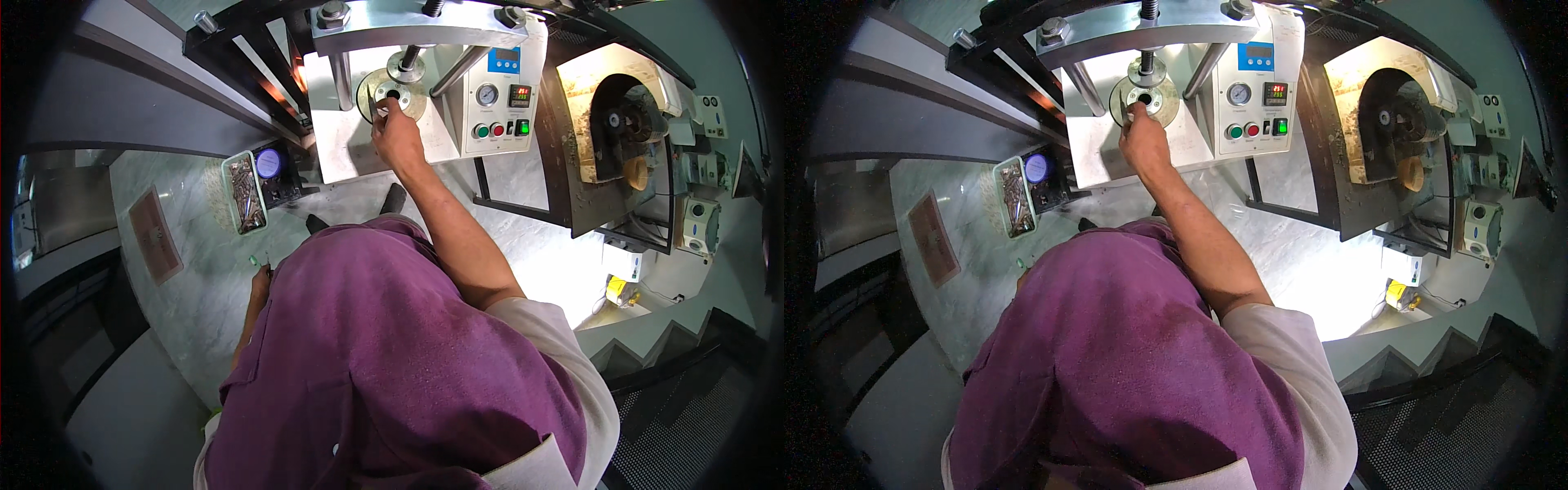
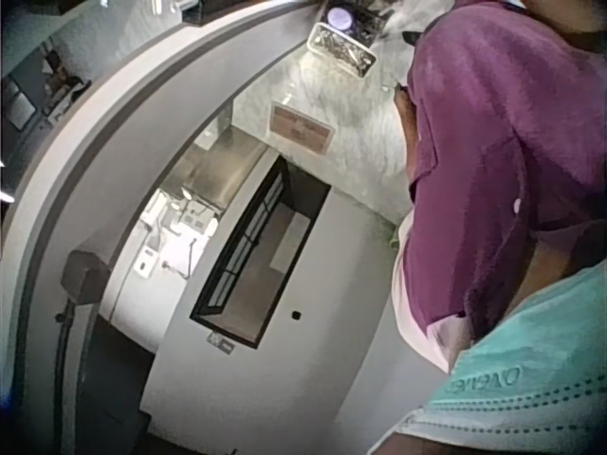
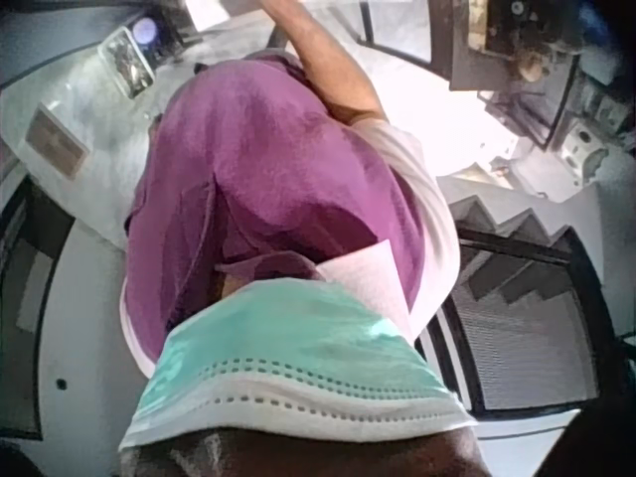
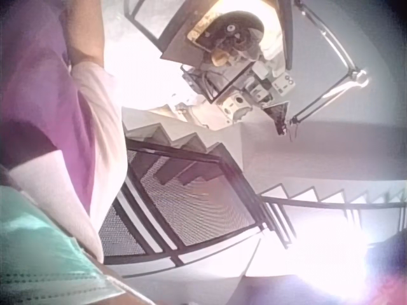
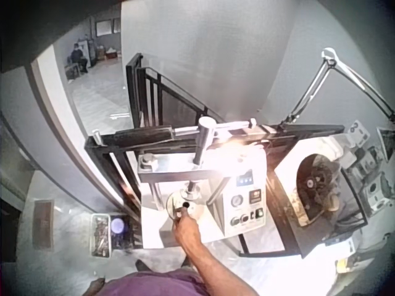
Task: The person uses a metal spatula to press and smooth a light-colored material on a circular platform of a pressure molding machine while holding a green-handled tool in the other hand.
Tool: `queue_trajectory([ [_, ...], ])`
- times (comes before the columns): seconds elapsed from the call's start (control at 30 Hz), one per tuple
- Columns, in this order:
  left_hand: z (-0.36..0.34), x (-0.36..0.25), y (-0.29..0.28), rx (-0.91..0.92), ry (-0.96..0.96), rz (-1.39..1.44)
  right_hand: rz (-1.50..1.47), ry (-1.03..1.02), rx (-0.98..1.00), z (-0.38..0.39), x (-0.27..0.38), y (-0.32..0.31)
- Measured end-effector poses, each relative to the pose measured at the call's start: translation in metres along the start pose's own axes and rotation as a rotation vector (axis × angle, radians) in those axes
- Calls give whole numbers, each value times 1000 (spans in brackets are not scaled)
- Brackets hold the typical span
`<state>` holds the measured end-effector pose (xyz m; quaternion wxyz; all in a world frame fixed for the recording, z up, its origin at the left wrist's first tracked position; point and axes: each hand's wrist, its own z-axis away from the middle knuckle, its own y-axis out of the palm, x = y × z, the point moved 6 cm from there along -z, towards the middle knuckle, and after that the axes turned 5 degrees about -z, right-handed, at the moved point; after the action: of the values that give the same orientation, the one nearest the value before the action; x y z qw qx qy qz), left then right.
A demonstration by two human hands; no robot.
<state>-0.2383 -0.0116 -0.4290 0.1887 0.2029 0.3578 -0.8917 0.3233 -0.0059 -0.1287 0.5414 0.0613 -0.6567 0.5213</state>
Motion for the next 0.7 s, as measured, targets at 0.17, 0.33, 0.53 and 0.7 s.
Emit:
queue_trajectory([
  [0.17, -10, 15, 5, 16, 45, -201, -16, 1, 15, -1, 2, 2],
  [0.33, -5, 12, 2, 3, 37, -126, 1, -24, -38, -3, 0, 1],
  [0.53, -4, 9, 8, 79, -223, 182, -20, -47, -24, -2, 1, 2],
  [0.7, -8, 17, 7, 29, -189, 69, -50, -31, 0, -6, -2, 3],
])
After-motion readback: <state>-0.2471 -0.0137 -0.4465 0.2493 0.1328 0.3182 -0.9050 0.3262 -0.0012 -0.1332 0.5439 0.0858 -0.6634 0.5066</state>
